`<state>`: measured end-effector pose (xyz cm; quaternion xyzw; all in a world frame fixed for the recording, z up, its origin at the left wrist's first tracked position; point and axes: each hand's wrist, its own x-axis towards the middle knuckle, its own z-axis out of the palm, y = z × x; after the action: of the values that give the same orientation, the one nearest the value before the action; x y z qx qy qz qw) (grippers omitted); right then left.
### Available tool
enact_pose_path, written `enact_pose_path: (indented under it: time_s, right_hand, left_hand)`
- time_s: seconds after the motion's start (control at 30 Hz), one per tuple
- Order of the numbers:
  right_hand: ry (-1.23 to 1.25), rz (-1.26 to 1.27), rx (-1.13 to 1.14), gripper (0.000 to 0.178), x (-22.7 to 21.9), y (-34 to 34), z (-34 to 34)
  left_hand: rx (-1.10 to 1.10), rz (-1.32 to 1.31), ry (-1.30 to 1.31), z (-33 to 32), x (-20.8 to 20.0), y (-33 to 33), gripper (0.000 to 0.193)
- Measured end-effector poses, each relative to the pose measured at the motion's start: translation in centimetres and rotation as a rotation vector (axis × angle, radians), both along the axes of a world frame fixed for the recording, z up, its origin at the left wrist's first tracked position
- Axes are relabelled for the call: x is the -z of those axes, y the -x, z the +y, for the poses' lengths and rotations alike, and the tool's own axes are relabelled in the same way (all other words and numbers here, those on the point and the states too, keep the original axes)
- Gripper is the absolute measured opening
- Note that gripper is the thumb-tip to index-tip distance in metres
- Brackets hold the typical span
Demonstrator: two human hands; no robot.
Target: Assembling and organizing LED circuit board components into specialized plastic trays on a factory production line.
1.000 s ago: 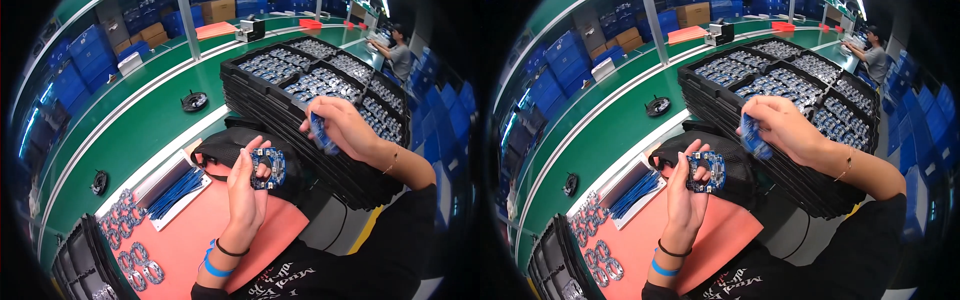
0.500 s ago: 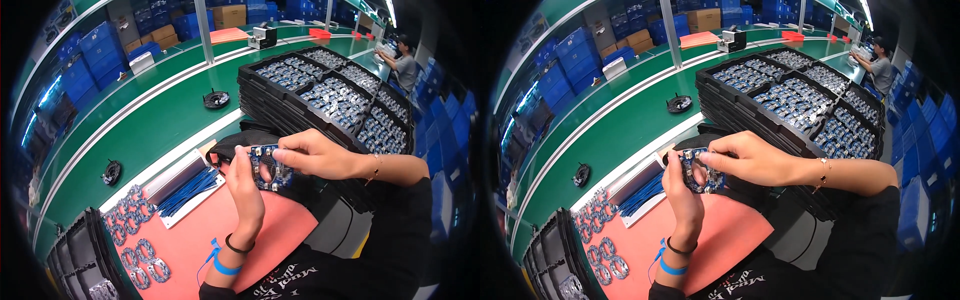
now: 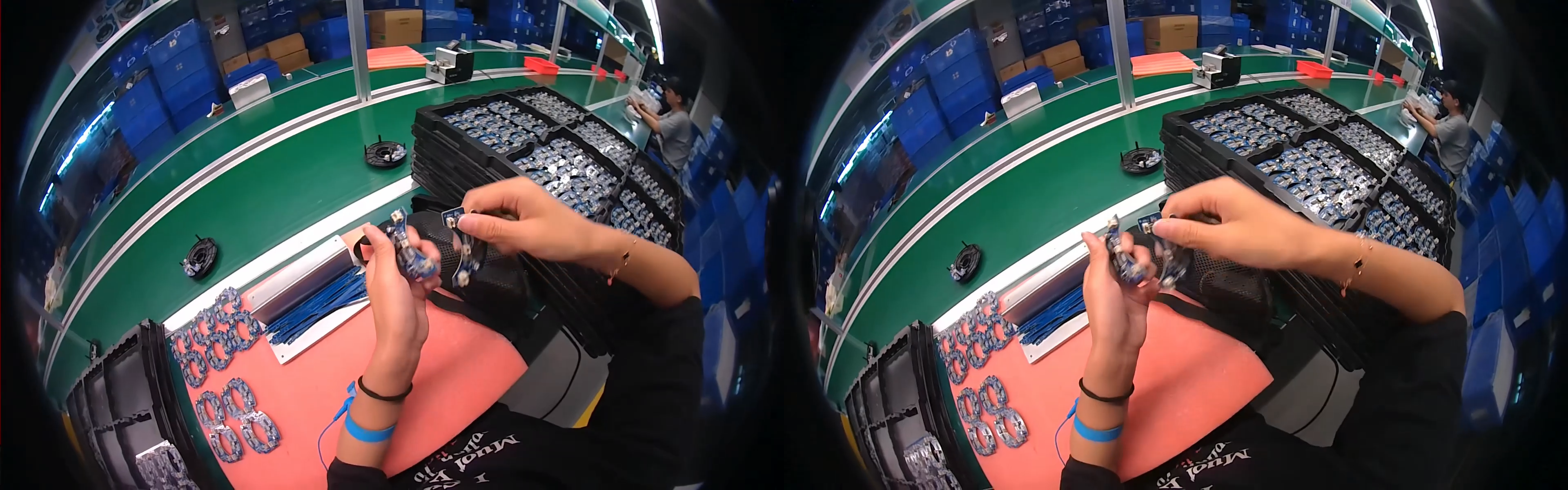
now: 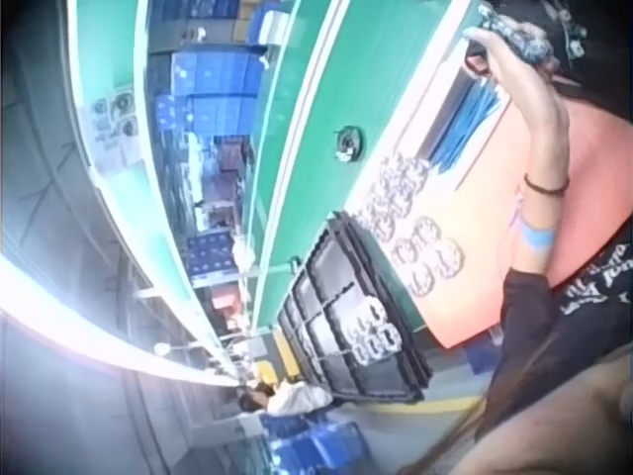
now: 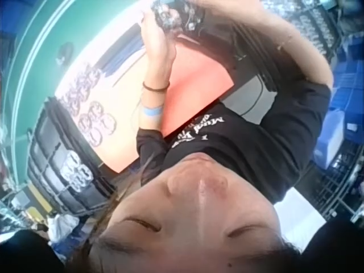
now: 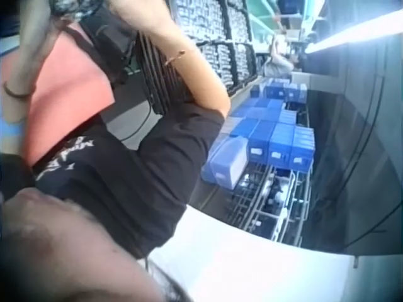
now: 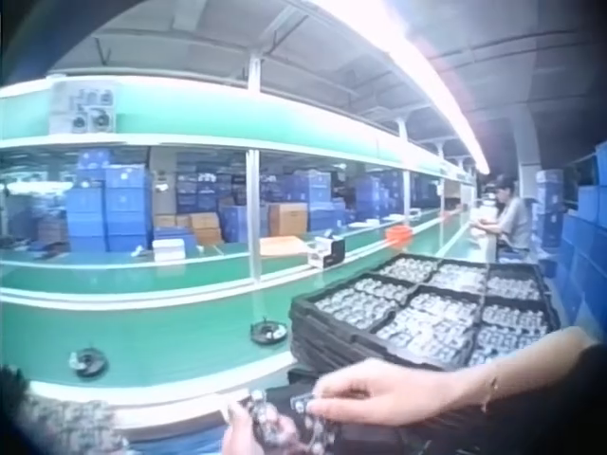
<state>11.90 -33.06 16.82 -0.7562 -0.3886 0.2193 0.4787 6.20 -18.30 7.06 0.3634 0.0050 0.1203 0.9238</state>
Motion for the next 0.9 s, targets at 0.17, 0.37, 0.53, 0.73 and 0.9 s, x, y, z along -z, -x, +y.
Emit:
enact_pose_path:
  time_s: [0.17, 0.37, 0.53, 0.73, 0.9]
  right_hand:
    - [0.370, -1.071, -0.322, 0.010, -2.4, -2.9, -0.1]
    - [0.467, -1.305, -0.598, 0.012, -2.1, -0.7, 0.6]
    - [0.314, -1.350, -0.580, 0.012, -1.3, -0.6, 0.4]
    - [0.195, -1.500, -0.324, 0.012, 1.0, -0.2, -0.3]
    - [0.057, -1.646, -0.376, 0.011, 2.1, -0.5, -0.7]
  left_hand:
    - [0.140, 0.105, -0.375, 0.5, -0.2, -0.7, 0.025]
    - [0.498, 0.086, -0.312, 1.8, 0.7, -0.9, 0.032]
    - [0.511, 0.042, -0.096, 1.0, 0.7, -0.9, 0.029]
    - [0.332, 0.094, 0.050, 0.4, 0.7, -0.9, 0.024]
    - [0.315, 0.094, 0.094, 0.5, 0.6, -0.9, 0.022]
